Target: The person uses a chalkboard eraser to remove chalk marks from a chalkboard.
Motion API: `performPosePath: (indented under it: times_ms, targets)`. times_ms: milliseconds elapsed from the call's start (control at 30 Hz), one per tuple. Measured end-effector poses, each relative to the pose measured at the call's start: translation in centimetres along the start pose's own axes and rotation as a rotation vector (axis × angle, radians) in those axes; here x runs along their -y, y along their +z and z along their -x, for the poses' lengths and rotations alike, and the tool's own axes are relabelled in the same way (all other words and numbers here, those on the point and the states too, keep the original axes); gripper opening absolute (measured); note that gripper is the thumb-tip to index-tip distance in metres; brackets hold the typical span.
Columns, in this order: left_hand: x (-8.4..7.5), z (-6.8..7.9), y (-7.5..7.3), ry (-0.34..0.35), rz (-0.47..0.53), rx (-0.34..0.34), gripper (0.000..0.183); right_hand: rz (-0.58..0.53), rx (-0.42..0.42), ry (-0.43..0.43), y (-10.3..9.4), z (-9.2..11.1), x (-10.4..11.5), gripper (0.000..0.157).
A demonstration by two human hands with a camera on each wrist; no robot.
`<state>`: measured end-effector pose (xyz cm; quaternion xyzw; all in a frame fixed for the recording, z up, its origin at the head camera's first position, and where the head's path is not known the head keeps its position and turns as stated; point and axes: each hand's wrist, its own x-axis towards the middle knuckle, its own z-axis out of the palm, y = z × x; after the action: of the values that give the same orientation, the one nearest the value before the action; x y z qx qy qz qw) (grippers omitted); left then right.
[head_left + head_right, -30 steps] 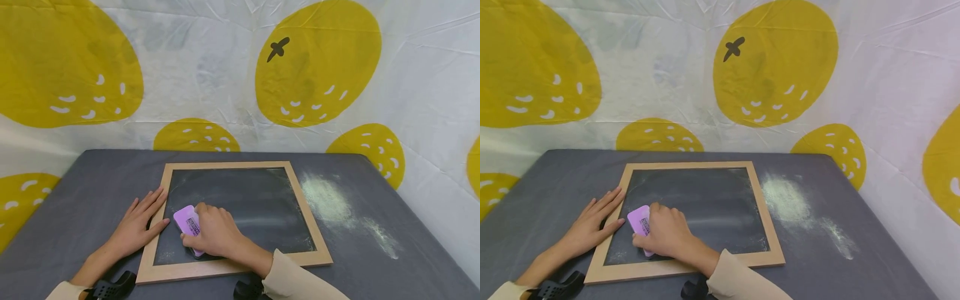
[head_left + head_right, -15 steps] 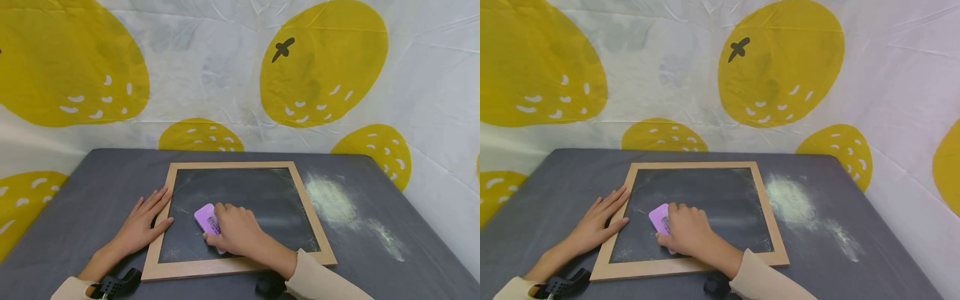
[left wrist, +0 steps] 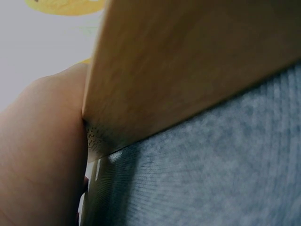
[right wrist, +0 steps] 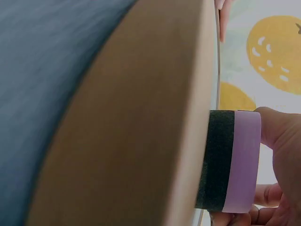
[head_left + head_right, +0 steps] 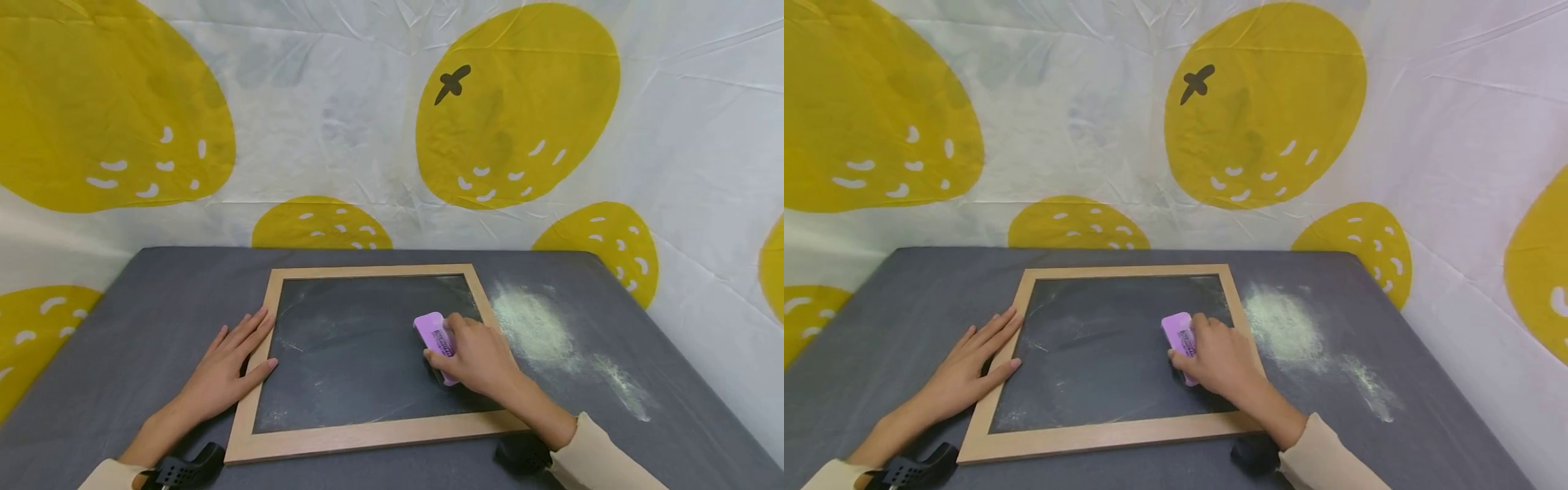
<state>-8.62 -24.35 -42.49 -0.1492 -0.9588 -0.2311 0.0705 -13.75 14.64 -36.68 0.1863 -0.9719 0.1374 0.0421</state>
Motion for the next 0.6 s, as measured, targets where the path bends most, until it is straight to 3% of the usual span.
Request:
performPosePath:
  times_ms: [333,600]
  targets:
    - [0.0,0.3,0.1,-0.013,-0.001,-0.006,0.072,0.000,0.019,0.107,-1.2,1.8,-1.7,0.052]
    - [0.0,0.1,-0.1,-0.005,-0.003,-0.008,0.072,-0.049,-0.040,0.154,-1.1,2.9,-0.8,0.053]
